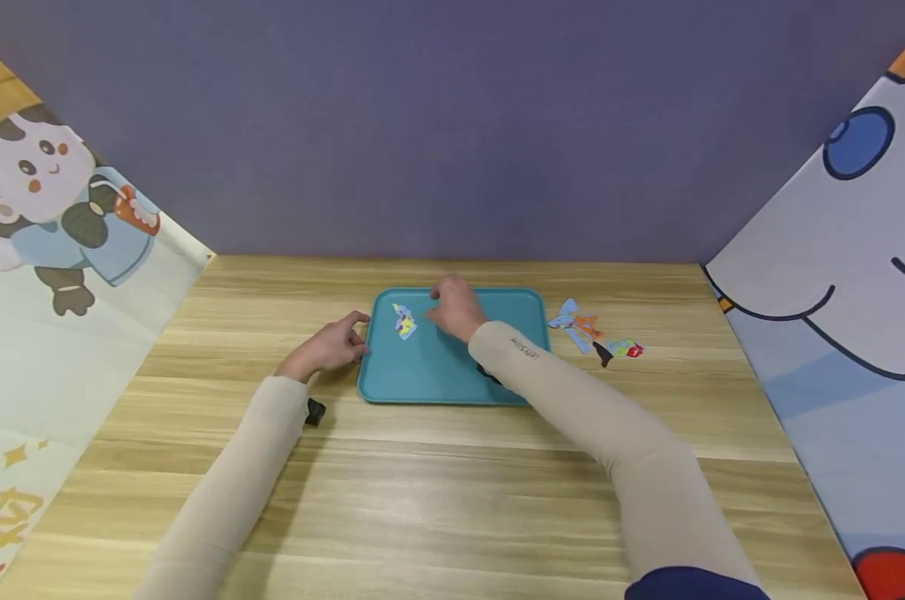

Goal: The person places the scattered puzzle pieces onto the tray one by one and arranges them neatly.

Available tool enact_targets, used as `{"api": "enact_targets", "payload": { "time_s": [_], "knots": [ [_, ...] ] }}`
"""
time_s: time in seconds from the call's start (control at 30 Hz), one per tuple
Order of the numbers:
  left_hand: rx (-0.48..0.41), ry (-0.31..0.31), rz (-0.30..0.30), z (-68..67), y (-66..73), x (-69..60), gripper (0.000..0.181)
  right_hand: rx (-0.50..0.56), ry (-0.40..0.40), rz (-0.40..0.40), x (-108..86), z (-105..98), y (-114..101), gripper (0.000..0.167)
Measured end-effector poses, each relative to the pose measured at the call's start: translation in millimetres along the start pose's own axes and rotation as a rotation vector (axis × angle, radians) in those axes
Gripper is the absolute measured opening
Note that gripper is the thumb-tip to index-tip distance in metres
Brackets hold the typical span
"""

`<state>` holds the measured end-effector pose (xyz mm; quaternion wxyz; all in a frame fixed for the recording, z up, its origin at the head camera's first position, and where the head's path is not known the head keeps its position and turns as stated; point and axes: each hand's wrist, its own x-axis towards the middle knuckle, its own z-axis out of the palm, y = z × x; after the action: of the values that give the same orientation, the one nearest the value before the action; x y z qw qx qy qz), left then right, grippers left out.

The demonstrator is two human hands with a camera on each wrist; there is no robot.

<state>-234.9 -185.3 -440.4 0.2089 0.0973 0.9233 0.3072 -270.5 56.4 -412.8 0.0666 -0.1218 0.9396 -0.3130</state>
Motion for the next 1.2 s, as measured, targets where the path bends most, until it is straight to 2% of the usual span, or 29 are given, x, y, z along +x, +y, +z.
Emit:
{"api": "enact_targets", "payload": {
  "time_s": [0.17,0.27,0.67,0.87,1.0,1.2],
  "knots": [
    [0.015,-0.005,-0.018,1.3,1.7,-1.1,0.058,0.032,-0.003,0.024,-8.4,-20,20,0.036],
    [0.021,-0.007,-0.008,-0.1,1.1,-2.2,0.058,0.045,-0.011,0.038,-12.6,-31,32,0.038],
    [0.023,-0.018,0.003,-0.6,2.7,-2.1,0.059,0.006,0.028,0.068,-31.9,-64,81,0.039],
    [0.039,-0.028,0.027,-0.9,1.7,-0.3,0.059,-0.034,0.074,0.065,-44.3,-74,98,0.036],
    [0.053,-0.032,0.037,-1.5,0.8,1.2,0.059,-0.010,0.087,0.058,-51.3,-80,110,0.036],
    [0.071,-0.031,0.033,-1.4,2.7,0.8,0.059,0.018,0.087,0.100,-61.3,-85,130,0.037]
  ]
}}
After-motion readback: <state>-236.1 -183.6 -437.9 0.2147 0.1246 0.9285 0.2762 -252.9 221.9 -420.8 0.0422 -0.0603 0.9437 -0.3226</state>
